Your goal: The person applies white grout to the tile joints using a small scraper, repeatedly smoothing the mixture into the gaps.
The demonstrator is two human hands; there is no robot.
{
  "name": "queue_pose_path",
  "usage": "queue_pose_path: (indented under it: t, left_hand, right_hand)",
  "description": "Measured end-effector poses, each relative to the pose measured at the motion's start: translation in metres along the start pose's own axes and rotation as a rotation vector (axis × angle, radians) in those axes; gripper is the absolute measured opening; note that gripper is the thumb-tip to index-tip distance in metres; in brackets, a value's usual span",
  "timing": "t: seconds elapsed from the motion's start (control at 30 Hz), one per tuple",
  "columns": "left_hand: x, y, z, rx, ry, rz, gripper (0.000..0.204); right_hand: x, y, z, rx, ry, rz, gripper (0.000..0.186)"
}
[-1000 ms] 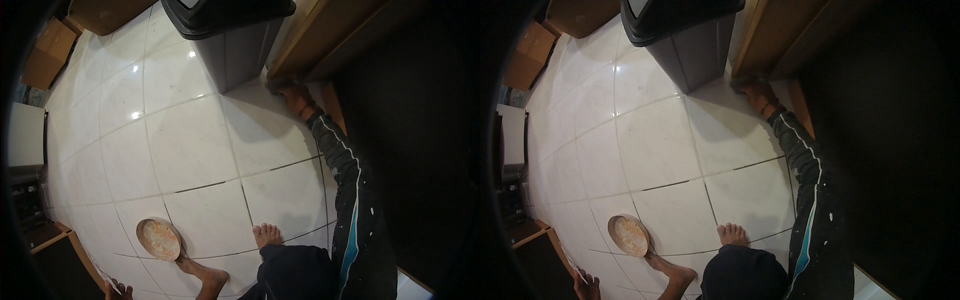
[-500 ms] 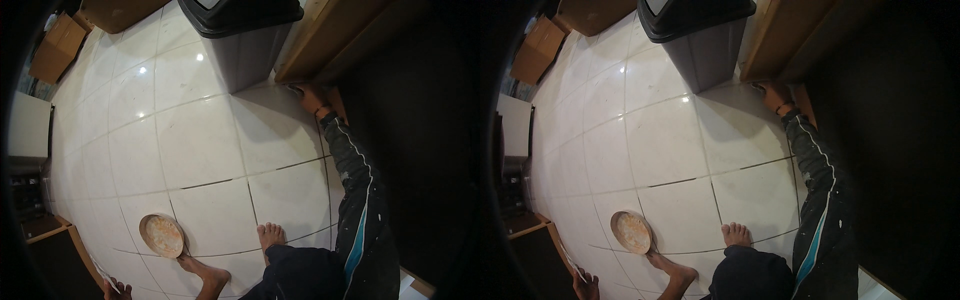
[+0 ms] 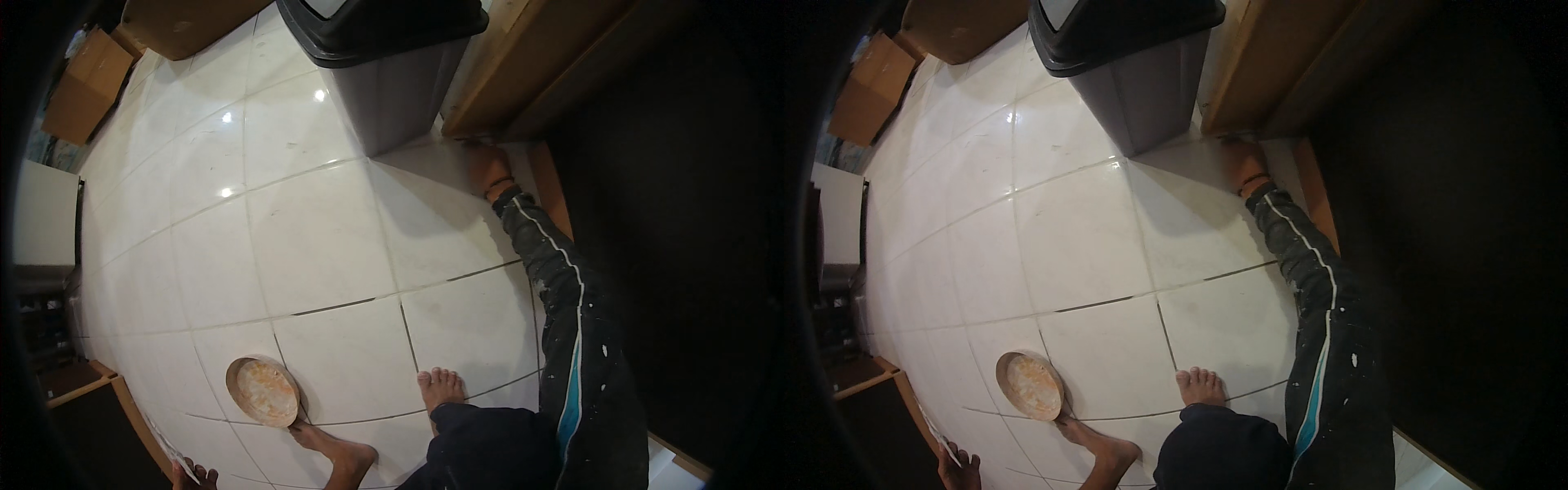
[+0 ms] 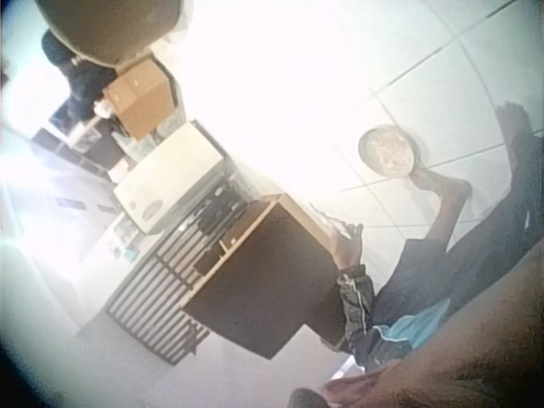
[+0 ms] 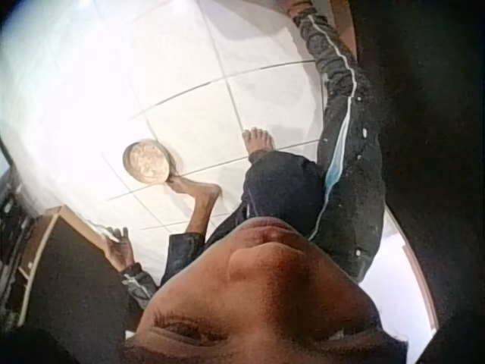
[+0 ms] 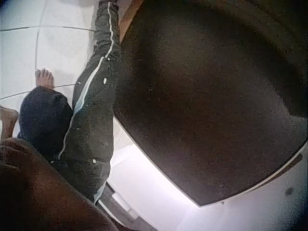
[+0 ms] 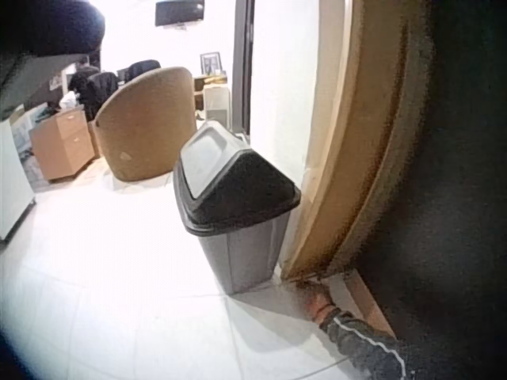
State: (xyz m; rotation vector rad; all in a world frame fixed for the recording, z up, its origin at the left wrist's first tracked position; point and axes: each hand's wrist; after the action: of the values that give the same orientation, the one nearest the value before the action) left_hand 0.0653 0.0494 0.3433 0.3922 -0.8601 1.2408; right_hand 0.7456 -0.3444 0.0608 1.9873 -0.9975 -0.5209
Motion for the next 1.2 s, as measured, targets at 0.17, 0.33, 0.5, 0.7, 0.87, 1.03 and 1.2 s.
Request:
queue_pose_path:
  t: [0.17, 0.33, 0.5, 0.7, 0.87, 1.03, 1.2]
  left_hand:
    - [-0.001, 0.006, -0.002, -0.071, 0.030, 0.040, 0.021]
    - [-0.005, -0.003, -0.006, -0.069, 0.012, -0.021, 0.023]
    - [-0.003, -0.008, -0.004, -0.089, 0.011, -0.075, 0.021]
    - [0.002, -0.001, 0.002, -0.068, -0.008, -0.030, 0.021]
    - [0.003, 0.006, 0.005, -0.056, -0.019, -0.029, 0.021]
    - [0.003, 0.012, 0.007, -0.057, -0.014, -0.013, 0.022]
    - [0.003, 0.010, 0.005, -0.079, -0.005, -0.020, 0.023]
  right_hand:
    - [-0.031, 0.003, -0.004, -0.250, 0.159, 0.138, 0.014]
    - [-0.034, 0.026, 0.013, -0.385, 0.168, -0.118, 0.024]
    - [-0.022, 0.036, 0.011, -0.432, -0.040, -0.375, 0.044]
    - [-0.014, 0.013, 0.010, -0.088, -0.144, -0.487, 0.045]
    - [-0.018, 0.011, 0.003, 0.042, -0.009, -0.390, 0.049]
    - [-0.016, 0.008, 0.001, 0.069, 0.021, -0.417, 0.052]
    - [-0.013, 0.002, 0.005, 0.033, 0.009, -0.386, 0.056]
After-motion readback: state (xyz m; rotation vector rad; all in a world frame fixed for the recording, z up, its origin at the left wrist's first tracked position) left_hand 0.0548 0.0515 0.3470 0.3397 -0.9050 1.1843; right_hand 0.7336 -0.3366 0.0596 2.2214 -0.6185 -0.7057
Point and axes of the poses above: each hand's wrist, its own z-axis away from the middle knuckle, its own y-axis out of the back of the hand, x = y × z, and after that the axes turned 8 degrees about x, right-handed
